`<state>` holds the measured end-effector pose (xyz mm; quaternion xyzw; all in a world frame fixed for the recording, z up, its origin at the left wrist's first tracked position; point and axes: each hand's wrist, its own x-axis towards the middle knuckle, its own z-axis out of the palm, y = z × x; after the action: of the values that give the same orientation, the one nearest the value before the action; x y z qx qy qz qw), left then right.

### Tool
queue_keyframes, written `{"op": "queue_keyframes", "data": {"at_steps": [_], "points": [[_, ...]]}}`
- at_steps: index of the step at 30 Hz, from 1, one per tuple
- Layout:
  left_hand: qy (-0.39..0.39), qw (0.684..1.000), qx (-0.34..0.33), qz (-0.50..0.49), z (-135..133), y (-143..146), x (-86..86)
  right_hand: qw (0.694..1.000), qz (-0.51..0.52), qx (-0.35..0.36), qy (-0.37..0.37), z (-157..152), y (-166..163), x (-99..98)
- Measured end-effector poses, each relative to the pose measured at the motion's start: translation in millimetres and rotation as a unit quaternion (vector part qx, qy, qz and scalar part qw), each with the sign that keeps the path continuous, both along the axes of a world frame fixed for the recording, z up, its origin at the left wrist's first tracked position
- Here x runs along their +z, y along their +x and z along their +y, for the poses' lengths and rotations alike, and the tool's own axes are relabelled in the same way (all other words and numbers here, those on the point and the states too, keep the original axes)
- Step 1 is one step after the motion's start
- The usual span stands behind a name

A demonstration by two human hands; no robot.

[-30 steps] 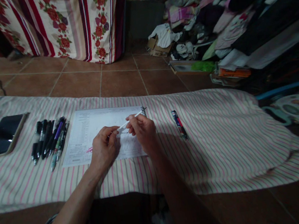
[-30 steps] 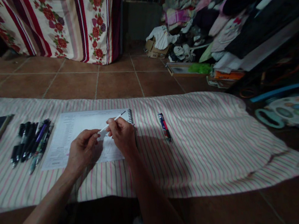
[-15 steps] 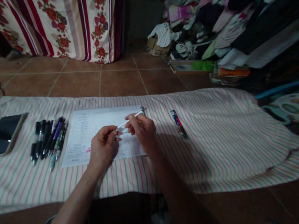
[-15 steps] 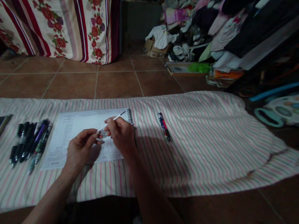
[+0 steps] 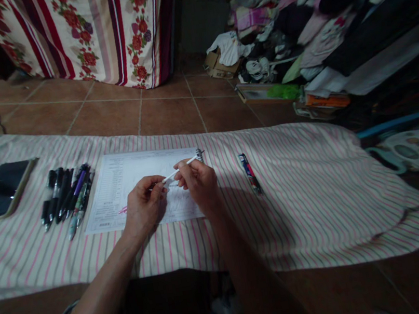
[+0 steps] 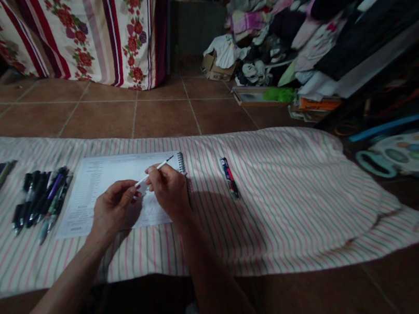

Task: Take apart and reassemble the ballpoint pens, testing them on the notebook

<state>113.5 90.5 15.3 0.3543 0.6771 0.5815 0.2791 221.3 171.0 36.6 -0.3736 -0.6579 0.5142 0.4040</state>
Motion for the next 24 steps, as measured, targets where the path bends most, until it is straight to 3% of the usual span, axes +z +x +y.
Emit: {"op": "queue_keyframes", "data": {"at_steps": [24], "points": [[-0.003, 1.000, -0.003, 0.030, -0.6, 0.4, 1.7, 1.000, -0.015, -0.012, 0.023, 0.3, 2.3, 2.2]]}}
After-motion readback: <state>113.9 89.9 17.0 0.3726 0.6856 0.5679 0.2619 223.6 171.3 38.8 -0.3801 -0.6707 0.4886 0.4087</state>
